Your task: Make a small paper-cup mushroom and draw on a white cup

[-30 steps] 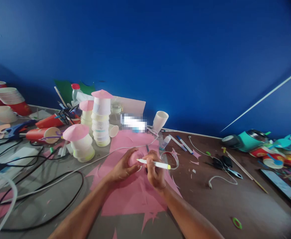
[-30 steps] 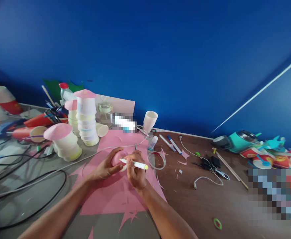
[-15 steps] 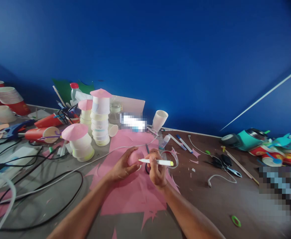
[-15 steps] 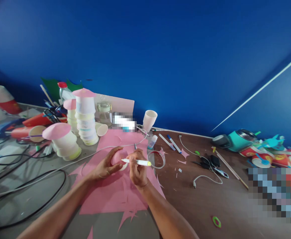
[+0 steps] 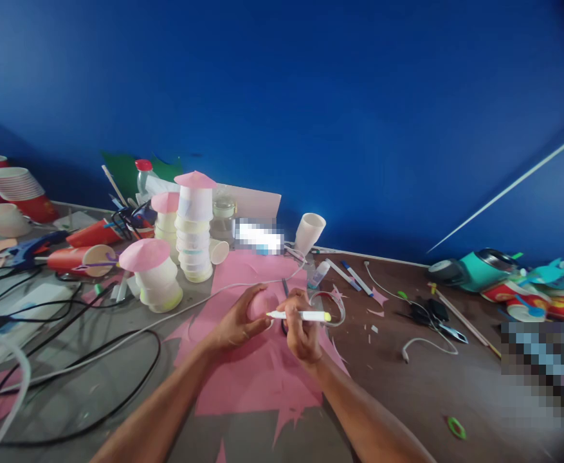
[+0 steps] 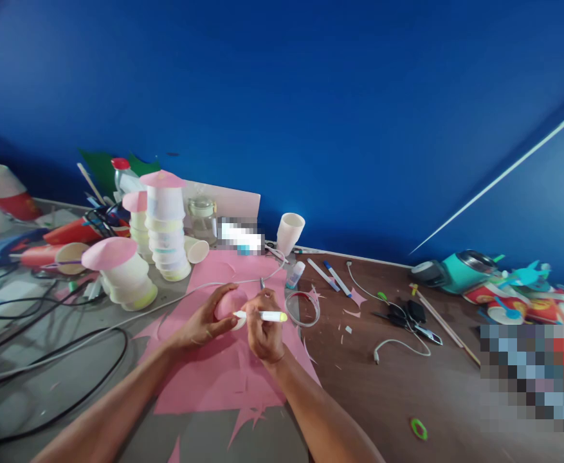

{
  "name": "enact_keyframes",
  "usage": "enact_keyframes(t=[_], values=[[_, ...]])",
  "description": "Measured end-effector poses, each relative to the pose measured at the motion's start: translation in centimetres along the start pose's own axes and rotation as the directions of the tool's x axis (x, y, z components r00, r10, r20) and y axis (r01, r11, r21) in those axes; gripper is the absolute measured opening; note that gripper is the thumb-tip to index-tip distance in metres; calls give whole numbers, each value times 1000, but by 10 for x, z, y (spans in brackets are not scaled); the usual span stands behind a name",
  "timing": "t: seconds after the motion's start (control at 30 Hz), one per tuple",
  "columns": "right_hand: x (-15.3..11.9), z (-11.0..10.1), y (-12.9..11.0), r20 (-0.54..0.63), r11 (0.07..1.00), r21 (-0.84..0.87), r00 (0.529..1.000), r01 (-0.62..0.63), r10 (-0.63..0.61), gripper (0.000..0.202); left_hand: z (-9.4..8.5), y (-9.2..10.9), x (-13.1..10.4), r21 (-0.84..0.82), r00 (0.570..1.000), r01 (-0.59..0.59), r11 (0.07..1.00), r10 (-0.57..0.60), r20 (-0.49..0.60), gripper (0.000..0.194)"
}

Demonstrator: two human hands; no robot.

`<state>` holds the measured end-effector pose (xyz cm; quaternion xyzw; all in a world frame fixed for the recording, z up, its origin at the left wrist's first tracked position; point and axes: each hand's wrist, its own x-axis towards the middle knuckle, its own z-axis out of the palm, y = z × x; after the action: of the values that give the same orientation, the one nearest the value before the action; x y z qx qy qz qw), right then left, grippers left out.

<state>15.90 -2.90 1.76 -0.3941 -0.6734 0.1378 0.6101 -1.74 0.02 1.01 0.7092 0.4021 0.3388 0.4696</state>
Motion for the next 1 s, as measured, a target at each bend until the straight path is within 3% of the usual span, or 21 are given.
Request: enact_keyframes(t=[0.3, 0.43, 0.7, 1.0], values=[[1, -1, -6, -76, 998, 24, 995, -58, 60, 43, 0, 2, -1, 11, 999, 30, 999, -31, 12, 76], [0, 0, -6, -40, 1000, 17, 999, 9, -9, 40, -2, 3, -1, 19, 999, 18, 1000, -18, 30, 81], [1, 0, -6, 14, 1000, 8, 1000, 25, -25, 32, -4, 5, -1, 39, 999, 8, 999, -10, 49, 83], [5, -2, -8, 53, 992, -62, 993, 106, -103, 36, -4, -2, 0, 65, 998, -4, 998, 0, 62, 86]])
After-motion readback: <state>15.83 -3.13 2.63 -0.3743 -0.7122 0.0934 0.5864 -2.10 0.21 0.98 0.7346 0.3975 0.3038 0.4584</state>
